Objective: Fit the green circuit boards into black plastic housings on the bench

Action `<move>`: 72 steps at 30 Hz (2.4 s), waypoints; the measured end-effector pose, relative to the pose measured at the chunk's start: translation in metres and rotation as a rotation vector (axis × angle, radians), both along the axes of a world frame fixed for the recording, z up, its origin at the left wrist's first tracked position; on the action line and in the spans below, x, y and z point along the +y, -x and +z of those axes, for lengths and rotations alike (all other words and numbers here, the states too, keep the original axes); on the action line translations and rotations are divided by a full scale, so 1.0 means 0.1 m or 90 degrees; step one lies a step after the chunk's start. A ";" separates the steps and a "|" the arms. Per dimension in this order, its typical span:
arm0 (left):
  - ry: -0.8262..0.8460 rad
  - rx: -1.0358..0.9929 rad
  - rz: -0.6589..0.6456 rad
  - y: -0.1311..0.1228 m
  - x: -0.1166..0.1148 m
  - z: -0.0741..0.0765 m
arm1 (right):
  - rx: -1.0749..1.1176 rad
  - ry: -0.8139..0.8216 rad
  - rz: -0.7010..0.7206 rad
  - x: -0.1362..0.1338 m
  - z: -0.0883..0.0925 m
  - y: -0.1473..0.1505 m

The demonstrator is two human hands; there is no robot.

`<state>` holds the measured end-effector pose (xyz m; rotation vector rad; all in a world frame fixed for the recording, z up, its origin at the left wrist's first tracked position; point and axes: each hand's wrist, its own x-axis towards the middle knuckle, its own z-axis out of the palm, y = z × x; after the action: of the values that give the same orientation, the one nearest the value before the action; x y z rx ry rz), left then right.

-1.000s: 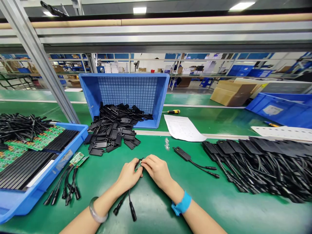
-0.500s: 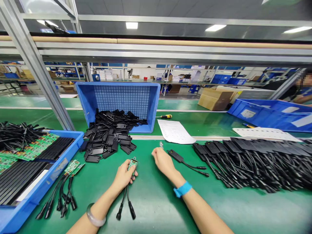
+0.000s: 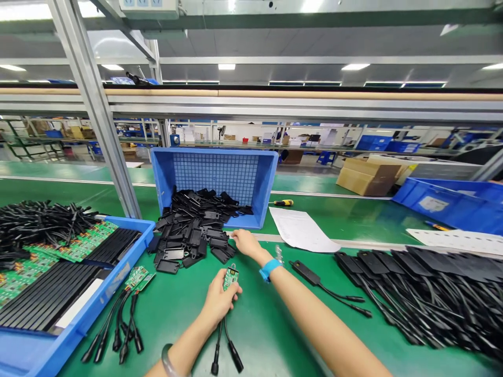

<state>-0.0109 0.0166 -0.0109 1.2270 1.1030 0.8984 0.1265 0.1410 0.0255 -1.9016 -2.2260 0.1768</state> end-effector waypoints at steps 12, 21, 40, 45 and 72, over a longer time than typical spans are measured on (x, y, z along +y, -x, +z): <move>0.015 0.011 0.042 -0.04 0.03 -0.15 | 0.154 -0.004 -0.076 0.54 -0.11 0.60; 0.059 -0.048 0.068 -0.02 0.03 -0.10 | 0.478 -0.001 -0.123 0.69 -0.11 0.65; 0.081 -0.211 -0.130 0.02 -0.06 -0.01 | 0.813 0.064 0.003 -1.20 -0.16 -0.27; 0.064 -0.204 -0.165 0.03 -0.07 0.02 | 0.813 0.048 -0.016 -1.25 -0.24 -0.24; 0.025 -0.043 -0.154 -0.03 -0.11 -0.02 | 0.856 0.147 0.023 -1.32 -0.31 -0.18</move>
<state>-0.0078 0.0060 -0.0131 1.2586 0.8926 0.7252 0.1442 0.0090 -0.0056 -1.1254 -1.2820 1.2925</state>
